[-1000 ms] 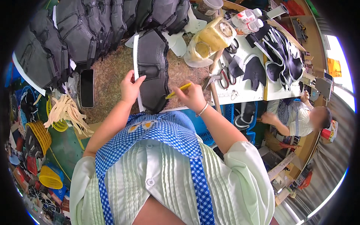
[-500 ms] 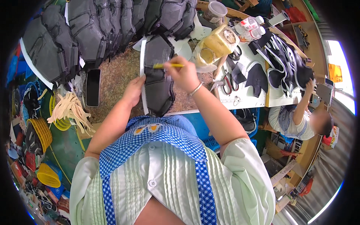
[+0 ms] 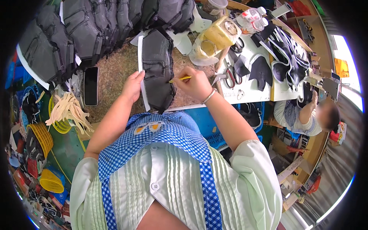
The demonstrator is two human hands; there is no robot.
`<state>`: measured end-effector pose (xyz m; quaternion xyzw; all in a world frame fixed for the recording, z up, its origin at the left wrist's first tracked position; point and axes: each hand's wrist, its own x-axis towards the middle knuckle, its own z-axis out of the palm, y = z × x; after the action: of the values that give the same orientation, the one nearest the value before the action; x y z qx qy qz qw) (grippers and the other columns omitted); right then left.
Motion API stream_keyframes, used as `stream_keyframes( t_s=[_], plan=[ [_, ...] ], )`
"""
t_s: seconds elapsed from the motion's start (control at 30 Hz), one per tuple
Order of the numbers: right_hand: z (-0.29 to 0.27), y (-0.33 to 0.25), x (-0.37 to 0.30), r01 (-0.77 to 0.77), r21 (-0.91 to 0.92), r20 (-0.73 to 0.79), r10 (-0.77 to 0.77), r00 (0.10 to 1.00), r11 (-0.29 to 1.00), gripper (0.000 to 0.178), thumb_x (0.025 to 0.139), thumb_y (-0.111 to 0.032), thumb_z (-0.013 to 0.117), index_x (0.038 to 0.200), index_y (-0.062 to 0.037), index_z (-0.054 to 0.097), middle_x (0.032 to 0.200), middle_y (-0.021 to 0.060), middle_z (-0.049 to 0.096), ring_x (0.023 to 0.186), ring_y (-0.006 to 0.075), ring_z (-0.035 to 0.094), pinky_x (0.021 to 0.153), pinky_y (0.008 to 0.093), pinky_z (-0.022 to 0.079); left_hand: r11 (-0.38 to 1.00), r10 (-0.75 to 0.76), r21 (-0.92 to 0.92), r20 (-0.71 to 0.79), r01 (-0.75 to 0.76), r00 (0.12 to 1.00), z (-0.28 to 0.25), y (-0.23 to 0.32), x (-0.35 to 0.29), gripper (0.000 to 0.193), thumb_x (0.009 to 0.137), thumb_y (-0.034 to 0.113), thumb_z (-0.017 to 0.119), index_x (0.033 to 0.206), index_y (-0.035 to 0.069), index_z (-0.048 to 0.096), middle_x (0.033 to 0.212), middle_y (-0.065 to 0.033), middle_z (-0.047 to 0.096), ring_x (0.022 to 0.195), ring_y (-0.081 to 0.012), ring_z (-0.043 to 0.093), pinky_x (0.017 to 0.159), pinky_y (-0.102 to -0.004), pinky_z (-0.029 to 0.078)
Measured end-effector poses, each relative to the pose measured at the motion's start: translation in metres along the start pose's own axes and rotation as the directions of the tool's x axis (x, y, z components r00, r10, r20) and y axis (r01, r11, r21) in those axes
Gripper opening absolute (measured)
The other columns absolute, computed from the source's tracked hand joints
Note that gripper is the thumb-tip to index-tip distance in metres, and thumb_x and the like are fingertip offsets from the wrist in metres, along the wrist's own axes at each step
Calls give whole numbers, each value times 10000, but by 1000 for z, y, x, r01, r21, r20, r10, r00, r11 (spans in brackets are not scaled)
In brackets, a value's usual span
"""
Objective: The person applies adhesive onto shoe parts using a small brush, transfers more shoe parts from a basket to the workbench, and hammers the edges of the parts with a hammer.
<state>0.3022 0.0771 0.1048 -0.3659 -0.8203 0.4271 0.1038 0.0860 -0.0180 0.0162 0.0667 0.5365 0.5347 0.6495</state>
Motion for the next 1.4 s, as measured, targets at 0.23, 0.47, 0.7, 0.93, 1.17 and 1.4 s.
stream_keyframes(
  t_s=[0.23, 0.47, 0.7, 0.93, 1.17, 1.4],
  plan=[
    [2, 4, -40, 154, 183, -226, -111, 968, 971, 150, 763, -97, 718, 776, -5, 600, 717, 95, 666, 620, 196, 669, 597, 292, 540, 998, 45, 50, -33, -44, 998, 1, -3, 1, 282, 990, 223, 451, 1098, -10, 567, 993, -98, 642, 875, -164, 610, 784, -307, 488],
    [21, 18, -32, -70, 209, -157, 104, 982, 975, 147, 800, -108, 700, 819, 0, 602, 710, 89, 667, 623, 146, 660, 601, 257, 528, 996, 34, 80, -42, -31, 999, 2, 1, 3, 317, 975, 253, 489, 1110, -23, 568, 1016, -102, 641, 897, -173, 609, 804, -314, 486],
    [9, -2, 15, 129, 356, -607, 124, 785, 925, 156, 840, -128, 670, 933, -25, 598, 807, 90, 645, 709, 156, 610, 632, 274, 487, 998, 18, 55, 83, -22, 996, 19, 27, -21, 278, 842, 156, 655, 1049, -25, 619, 943, -126, 668, 806, -210, 651, 736, -341, 527],
    [13, 17, 26, 140, -579, 163, -54, 985, 803, 267, 836, -288, 579, 1090, -216, 614, 743, 129, 656, 667, 317, 644, 597, 431, 496, 943, 227, 184, 248, -276, 942, 1, 10, -72, 385, 785, 84, 622, 1156, -11, 585, 1079, -82, 632, 958, -171, 588, 880, -314, 456],
    [22, 14, 26, 145, -641, 273, 48, 961, 754, 379, 806, -271, 573, 1185, -267, 579, 756, 127, 661, 697, 311, 647, 644, 432, 495, 654, 718, 220, 121, -724, 685, -37, 117, -192, 387, 814, -13, 601, 1195, -11, 530, 1087, -102, 616, 1001, -153, 584, 850, -298, 475],
    [27, -8, 18, 35, -588, 0, -43, 999, 808, 233, 819, -273, 582, 1018, -160, 628, 733, 149, 652, 664, 325, 639, 617, 442, 495, 352, 934, 352, -182, -867, 306, -67, 289, -215, 481, 791, -20, 604, 1247, -28, 449, 1162, -124, 578, 1043, -210, 576, 914, -340, 446]
  ],
)
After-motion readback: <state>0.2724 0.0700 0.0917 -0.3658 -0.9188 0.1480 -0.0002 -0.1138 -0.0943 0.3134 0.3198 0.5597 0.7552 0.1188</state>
